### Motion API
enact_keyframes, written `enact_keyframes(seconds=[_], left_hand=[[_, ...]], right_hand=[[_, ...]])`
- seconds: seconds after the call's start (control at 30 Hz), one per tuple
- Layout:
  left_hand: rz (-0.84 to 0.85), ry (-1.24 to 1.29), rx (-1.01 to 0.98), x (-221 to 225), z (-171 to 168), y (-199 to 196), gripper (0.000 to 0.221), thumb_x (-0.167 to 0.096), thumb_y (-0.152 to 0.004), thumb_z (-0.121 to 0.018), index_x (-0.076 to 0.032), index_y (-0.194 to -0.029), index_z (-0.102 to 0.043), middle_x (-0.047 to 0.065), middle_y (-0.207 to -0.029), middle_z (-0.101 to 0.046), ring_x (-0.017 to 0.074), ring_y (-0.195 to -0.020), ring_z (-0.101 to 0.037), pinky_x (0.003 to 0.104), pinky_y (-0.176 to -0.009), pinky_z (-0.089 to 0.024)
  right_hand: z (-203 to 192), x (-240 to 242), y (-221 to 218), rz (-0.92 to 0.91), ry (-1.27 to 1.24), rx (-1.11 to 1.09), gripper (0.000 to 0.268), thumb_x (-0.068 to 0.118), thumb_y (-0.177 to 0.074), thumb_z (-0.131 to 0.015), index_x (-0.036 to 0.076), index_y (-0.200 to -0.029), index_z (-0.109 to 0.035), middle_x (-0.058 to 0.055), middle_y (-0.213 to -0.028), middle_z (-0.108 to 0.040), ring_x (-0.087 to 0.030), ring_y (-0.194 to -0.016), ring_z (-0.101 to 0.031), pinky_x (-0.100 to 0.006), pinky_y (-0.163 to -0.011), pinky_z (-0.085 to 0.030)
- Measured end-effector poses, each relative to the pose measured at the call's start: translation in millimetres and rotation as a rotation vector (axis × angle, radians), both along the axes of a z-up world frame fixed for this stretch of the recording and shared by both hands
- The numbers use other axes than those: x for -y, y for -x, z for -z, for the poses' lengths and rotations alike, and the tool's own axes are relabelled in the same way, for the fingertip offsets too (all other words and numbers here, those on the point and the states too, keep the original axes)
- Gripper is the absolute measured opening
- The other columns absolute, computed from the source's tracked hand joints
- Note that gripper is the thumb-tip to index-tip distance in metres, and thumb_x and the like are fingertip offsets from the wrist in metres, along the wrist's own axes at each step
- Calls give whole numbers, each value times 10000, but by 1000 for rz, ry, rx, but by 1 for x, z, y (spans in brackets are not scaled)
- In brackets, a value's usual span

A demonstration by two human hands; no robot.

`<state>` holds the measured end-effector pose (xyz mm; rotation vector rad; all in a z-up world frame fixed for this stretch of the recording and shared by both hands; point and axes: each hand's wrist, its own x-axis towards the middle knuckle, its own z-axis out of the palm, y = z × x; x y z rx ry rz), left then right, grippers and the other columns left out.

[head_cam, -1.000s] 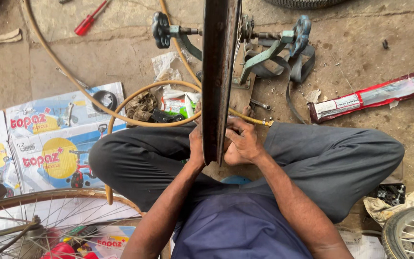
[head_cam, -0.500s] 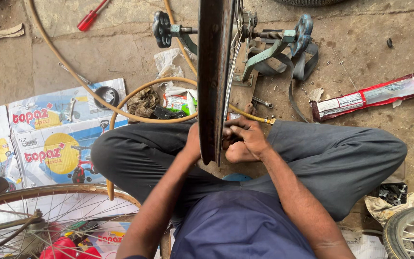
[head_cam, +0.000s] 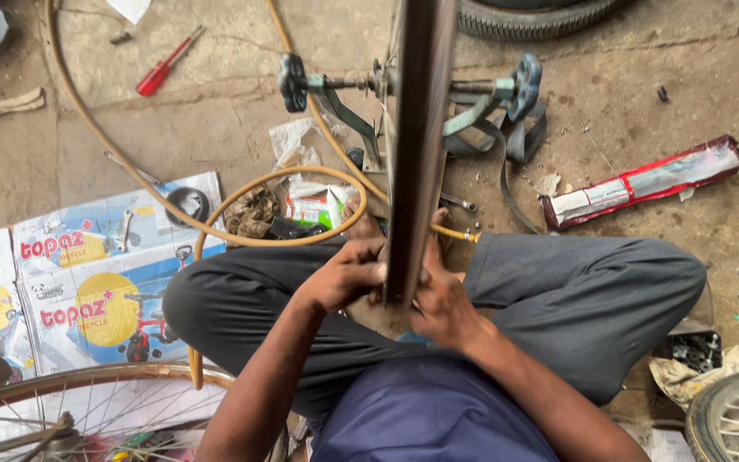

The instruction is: The person is repairing a bicycle wheel by adjusting spokes on the rim with a tool and by hand while the wheel is mounted in a truing stand.

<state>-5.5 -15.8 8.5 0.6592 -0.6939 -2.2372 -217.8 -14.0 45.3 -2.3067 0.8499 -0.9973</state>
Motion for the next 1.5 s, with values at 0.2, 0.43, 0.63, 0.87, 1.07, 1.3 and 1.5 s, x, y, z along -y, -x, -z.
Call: enact_keyframes(seconds=[0.2, 0.43, 0.63, 0.87, 1.07, 1.3, 1.5], left_hand=[[-20, -25, 36, 0, -6, 7, 233, -78, -900, -773, -21, -1018, -581, 86, -819, -664, 145, -584, -593, 260, -476, -459], [-92, 753, 1282, 4, 92, 22, 376, -208, -908, -787, -79, -1247, -690, 116, -885, -749, 275, -796, -713, 406, -720, -570], [-239, 739, 799, -5, 78, 13, 517, -217, -869, -867, -76, -1310, -638, 100, -1116, -729, 219, -935, -727, 368, -813, -605], [-126, -213, -383, -16, -27, 11, 571, -149, -833, -880, 57, -1296, -615, 223, -1097, -711, 141, -685, -674, 181, -490, -512], [-60, 470, 859, -8, -1, 5, 343, -155, -830, -835, 19, -1105, -728, 148, -982, -734, 221, -857, -699, 371, -748, -565], [-483, 1099, 1025, -18, 117, 14, 347, -150, -1000, -668, 38, -1291, -641, 174, -1125, -687, 349, -998, -658, 460, -900, -537], [-265, 435, 821, -6, 80, 19, 280, -303, -811, -804, -35, -843, -732, 145, -770, -763, 336, -710, -718, 426, -655, -583]], right_hand=[[6, -13, 21, -87, -272, -51, 382, 193, -815, -808, 161, -1178, -692, -144, -1088, -703, -343, -954, -724, -450, -809, -599], [145, -2, 6, 169, -606, -244, 539, 143, -901, -670, -32, -1384, -508, -238, -954, -693, -437, -867, -679, -510, -768, -550], [74, 4, 4, -5, -65, -78, 243, 96, -767, -742, 146, -961, -605, -147, -1093, -744, -409, -1046, -717, -615, -949, -485], [-28, -14, 12, -223, -441, 38, 282, 312, -908, -776, 53, -982, -690, -120, -817, -706, -301, -766, -734, -438, -704, -577], [40, -4, 14, -183, -519, -223, 181, 204, -877, -696, 71, -998, -708, -196, -965, -678, -379, -836, -699, -504, -750, -548], [166, 7, 5, 74, -635, -399, 627, 54, -823, -590, 140, -1445, -582, -179, -1004, -664, -425, -862, -672, -524, -779, -540], [150, -4, 4, 24, -659, -265, 192, 265, -949, -708, 140, -1083, -762, -149, -1062, -703, -384, -914, -693, -495, -757, -549]])
